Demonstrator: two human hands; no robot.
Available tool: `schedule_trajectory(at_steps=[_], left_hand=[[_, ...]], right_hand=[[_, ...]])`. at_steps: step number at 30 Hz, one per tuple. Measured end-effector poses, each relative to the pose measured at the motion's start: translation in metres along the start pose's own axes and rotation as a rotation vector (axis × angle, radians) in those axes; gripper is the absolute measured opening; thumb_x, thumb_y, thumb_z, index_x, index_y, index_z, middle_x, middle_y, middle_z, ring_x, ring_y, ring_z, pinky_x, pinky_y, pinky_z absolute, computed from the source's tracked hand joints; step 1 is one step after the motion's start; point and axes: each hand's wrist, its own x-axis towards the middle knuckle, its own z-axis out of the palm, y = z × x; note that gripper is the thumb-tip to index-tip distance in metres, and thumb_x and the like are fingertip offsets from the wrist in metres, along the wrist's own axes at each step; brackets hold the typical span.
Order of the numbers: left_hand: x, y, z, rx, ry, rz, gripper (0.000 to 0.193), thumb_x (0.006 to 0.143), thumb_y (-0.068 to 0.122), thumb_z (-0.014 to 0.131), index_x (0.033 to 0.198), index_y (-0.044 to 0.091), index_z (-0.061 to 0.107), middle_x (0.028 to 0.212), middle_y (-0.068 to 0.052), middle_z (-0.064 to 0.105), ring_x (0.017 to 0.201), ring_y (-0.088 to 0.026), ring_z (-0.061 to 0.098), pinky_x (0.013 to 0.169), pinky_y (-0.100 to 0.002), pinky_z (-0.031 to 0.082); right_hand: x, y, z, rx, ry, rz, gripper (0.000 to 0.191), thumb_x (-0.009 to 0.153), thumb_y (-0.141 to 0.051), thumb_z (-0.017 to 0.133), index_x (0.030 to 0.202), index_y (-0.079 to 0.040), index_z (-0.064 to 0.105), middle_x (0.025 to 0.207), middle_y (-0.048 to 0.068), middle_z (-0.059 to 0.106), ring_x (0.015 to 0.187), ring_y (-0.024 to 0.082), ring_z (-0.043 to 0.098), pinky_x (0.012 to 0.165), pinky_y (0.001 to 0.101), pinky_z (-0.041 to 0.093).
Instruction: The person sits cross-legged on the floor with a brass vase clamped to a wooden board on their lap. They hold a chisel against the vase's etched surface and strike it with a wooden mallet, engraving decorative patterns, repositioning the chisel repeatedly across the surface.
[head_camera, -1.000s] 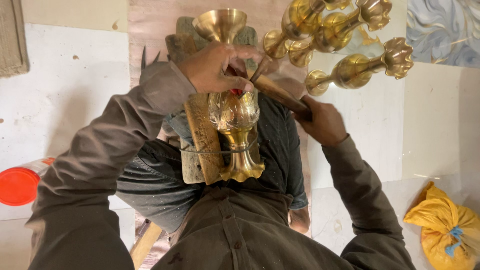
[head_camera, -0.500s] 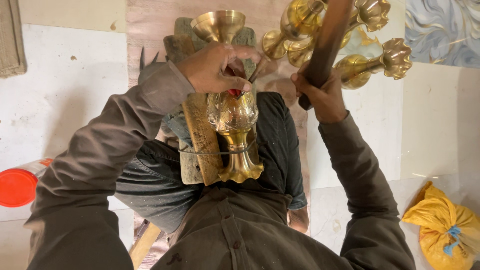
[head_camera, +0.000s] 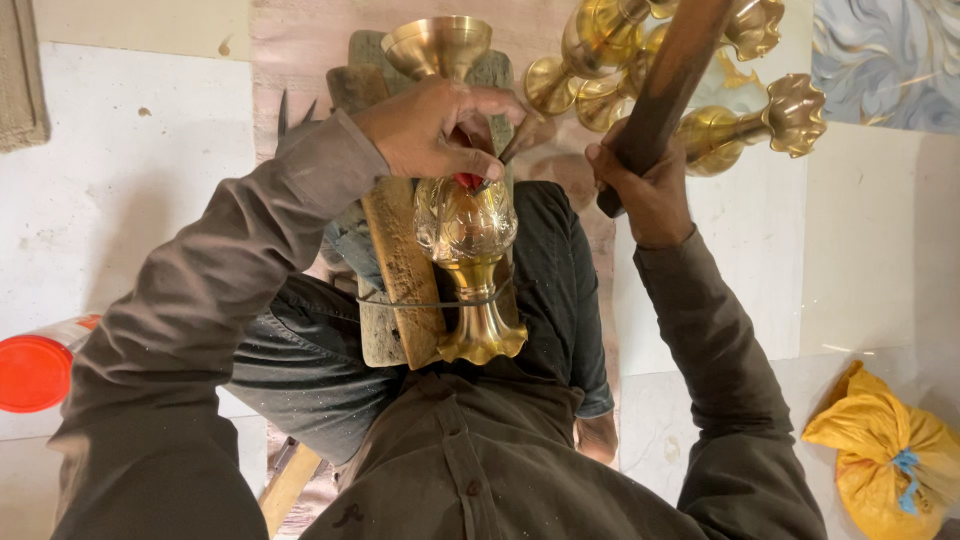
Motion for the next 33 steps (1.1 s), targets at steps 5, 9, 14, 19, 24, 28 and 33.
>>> schedule_trajectory(at_steps=[5, 9, 14, 19, 24, 28, 33], left_hand=[[0.004, 0.000, -0.004, 0.006, -0.047, -0.062, 0.064, 0.089, 0.024, 0.078, 0.146, 0.009, 0.051, 0.109, -0.016, 0.076, 0.098, -0.025, 0.076, 0.096, -0.042, 0.059], [0.005, -0.002, -0.004, -0.041, -0.066, -0.042, 0.065, 0.088, 0.023, 0.077, 0.146, 0.008, 0.052, 0.108, -0.016, 0.077, 0.096, -0.025, 0.077, 0.093, -0.041, 0.061], [0.009, -0.006, -0.005, -0.025, -0.073, 0.023, 0.068, 0.089, 0.022, 0.078, 0.148, 0.004, 0.049, 0.116, -0.019, 0.074, 0.101, -0.026, 0.076, 0.096, -0.042, 0.059], [0.010, -0.010, -0.006, 0.006, -0.093, -0.020, 0.068, 0.088, 0.023, 0.080, 0.146, 0.005, 0.051, 0.112, -0.019, 0.076, 0.098, -0.026, 0.077, 0.095, -0.042, 0.060], [0.013, -0.015, -0.007, -0.059, -0.110, -0.033, 0.069, 0.087, 0.026, 0.078, 0.147, 0.006, 0.051, 0.113, -0.018, 0.076, 0.098, -0.026, 0.078, 0.094, -0.041, 0.061], [0.016, -0.020, -0.005, 0.060, -0.069, 0.138, 0.070, 0.087, 0.026, 0.084, 0.145, 0.004, 0.054, 0.136, -0.025, 0.060, 0.105, -0.032, 0.073, 0.095, -0.048, 0.054], [0.018, -0.020, -0.006, 0.000, -0.108, 0.067, 0.072, 0.084, 0.030, 0.084, 0.145, 0.007, 0.055, 0.138, -0.019, 0.063, 0.110, -0.030, 0.072, 0.101, -0.046, 0.054]], right_hand=[[-0.003, -0.007, -0.003, -0.347, 0.059, -0.049, 0.017, 0.096, -0.008, 0.077, 0.098, 0.000, 0.062, 0.072, 0.004, 0.059, 0.060, 0.013, 0.055, 0.055, 0.0310, 0.040], [-0.002, -0.002, -0.009, -0.680, -0.042, -0.179, 0.022, 0.100, -0.008, 0.080, 0.098, 0.000, 0.059, 0.072, 0.003, 0.049, 0.068, 0.013, 0.046, 0.060, 0.0327, 0.040], [-0.003, 0.006, -0.006, -0.188, 0.032, -0.020, 0.015, 0.098, -0.007, 0.077, 0.099, -0.002, 0.062, 0.075, 0.000, 0.057, 0.068, 0.011, 0.055, 0.063, 0.0306, 0.045], [-0.007, 0.004, -0.006, -0.608, 0.055, -0.107, 0.019, 0.095, -0.009, 0.079, 0.097, 0.000, 0.062, 0.073, 0.003, 0.058, 0.061, 0.012, 0.056, 0.056, 0.0281, 0.042], [-0.008, 0.006, -0.007, -0.578, -0.053, -0.158, 0.017, 0.101, -0.006, 0.076, 0.100, 0.000, 0.060, 0.080, 0.001, 0.060, 0.075, 0.009, 0.054, 0.064, 0.0267, 0.046], [-0.008, 0.007, -0.007, -0.246, 0.086, -0.002, 0.017, 0.097, -0.005, 0.076, 0.106, -0.002, 0.063, 0.080, -0.002, 0.059, 0.068, 0.008, 0.054, 0.059, 0.0276, 0.043], [-0.012, 0.000, -0.007, -1.013, 0.062, -0.364, 0.025, 0.095, -0.009, 0.086, 0.101, 0.000, 0.063, 0.078, 0.010, 0.059, 0.070, 0.020, 0.056, 0.061, 0.0334, 0.045]])
